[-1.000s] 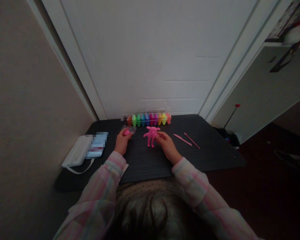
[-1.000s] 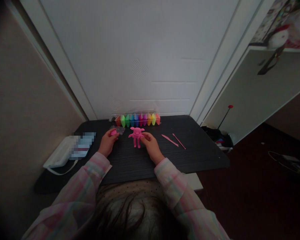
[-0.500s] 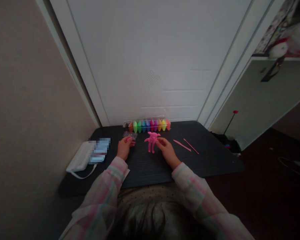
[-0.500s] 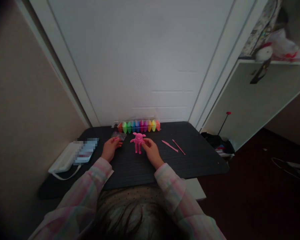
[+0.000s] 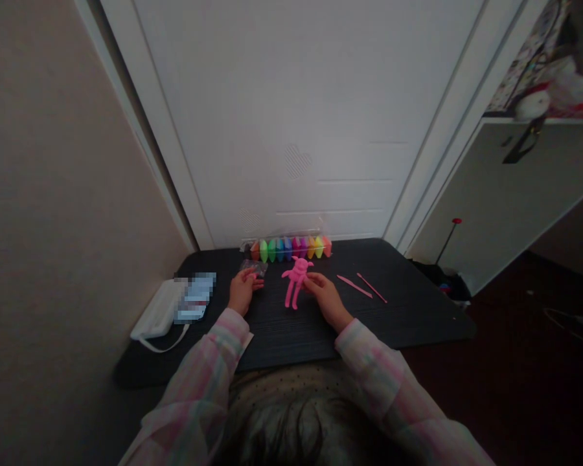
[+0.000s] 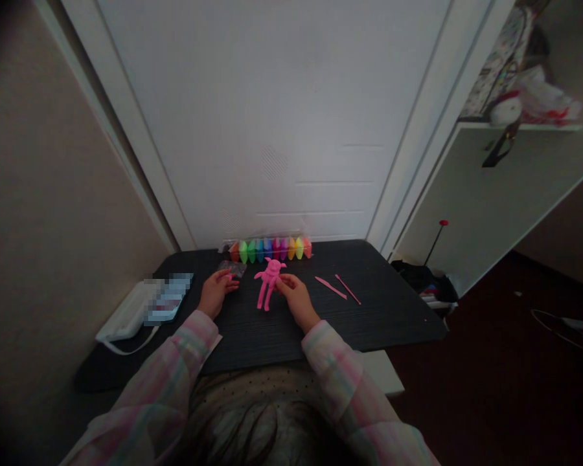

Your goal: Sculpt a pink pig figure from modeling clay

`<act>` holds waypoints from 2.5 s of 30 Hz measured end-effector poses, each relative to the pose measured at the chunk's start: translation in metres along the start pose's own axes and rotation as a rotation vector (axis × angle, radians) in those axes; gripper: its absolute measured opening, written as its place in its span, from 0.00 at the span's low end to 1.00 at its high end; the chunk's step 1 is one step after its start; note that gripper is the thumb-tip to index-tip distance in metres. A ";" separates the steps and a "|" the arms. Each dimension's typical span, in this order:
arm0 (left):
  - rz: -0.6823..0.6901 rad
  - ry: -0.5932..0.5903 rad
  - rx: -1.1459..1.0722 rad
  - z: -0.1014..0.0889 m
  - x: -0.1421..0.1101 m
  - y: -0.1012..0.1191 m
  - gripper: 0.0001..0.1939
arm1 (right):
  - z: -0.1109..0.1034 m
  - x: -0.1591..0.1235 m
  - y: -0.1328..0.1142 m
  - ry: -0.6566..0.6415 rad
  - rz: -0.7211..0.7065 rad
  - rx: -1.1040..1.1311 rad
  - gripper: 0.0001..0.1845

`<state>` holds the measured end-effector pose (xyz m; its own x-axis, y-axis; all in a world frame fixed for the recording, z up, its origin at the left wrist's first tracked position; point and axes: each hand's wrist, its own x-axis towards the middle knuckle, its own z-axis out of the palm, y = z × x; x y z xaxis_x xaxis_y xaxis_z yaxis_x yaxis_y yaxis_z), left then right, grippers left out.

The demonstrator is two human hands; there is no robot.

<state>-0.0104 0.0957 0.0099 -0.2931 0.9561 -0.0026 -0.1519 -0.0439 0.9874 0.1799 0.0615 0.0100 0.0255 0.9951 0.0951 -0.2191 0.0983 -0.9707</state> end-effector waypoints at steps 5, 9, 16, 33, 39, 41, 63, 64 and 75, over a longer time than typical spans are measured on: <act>-0.010 -0.017 -0.055 0.001 0.000 0.000 0.11 | 0.000 0.000 0.000 0.006 0.053 0.029 0.15; -0.020 -0.016 -0.104 0.002 0.003 -0.002 0.12 | -0.002 0.001 0.003 -0.005 0.107 0.046 0.15; -0.053 -0.068 -0.178 0.000 0.001 -0.002 0.09 | -0.002 0.000 0.003 -0.044 0.161 0.060 0.13; -0.198 -0.176 -0.526 -0.011 0.002 0.014 0.06 | -0.002 0.000 0.005 -0.081 0.200 0.037 0.10; -0.236 -0.165 -0.503 0.001 0.000 0.007 0.17 | -0.002 0.000 0.005 -0.077 0.190 -0.030 0.09; -0.246 -0.169 -0.484 0.002 -0.001 0.008 0.13 | -0.001 0.000 0.004 -0.072 0.176 -0.068 0.09; -0.222 -0.370 -0.251 0.008 -0.017 0.007 0.07 | -0.012 0.002 0.003 0.111 -0.106 -0.860 0.09; -0.217 -0.376 -0.237 0.008 -0.017 0.005 0.08 | -0.013 0.002 0.003 0.118 -0.109 -0.863 0.10; -0.242 -0.501 -0.264 0.011 -0.048 0.023 0.15 | -0.001 -0.023 -0.019 0.191 -0.279 -0.741 0.11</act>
<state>0.0110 0.0522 0.0342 0.2485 0.9650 -0.0844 -0.4059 0.1828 0.8955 0.1848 0.0372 0.0260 0.1642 0.9101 0.3805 0.5209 0.2476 -0.8169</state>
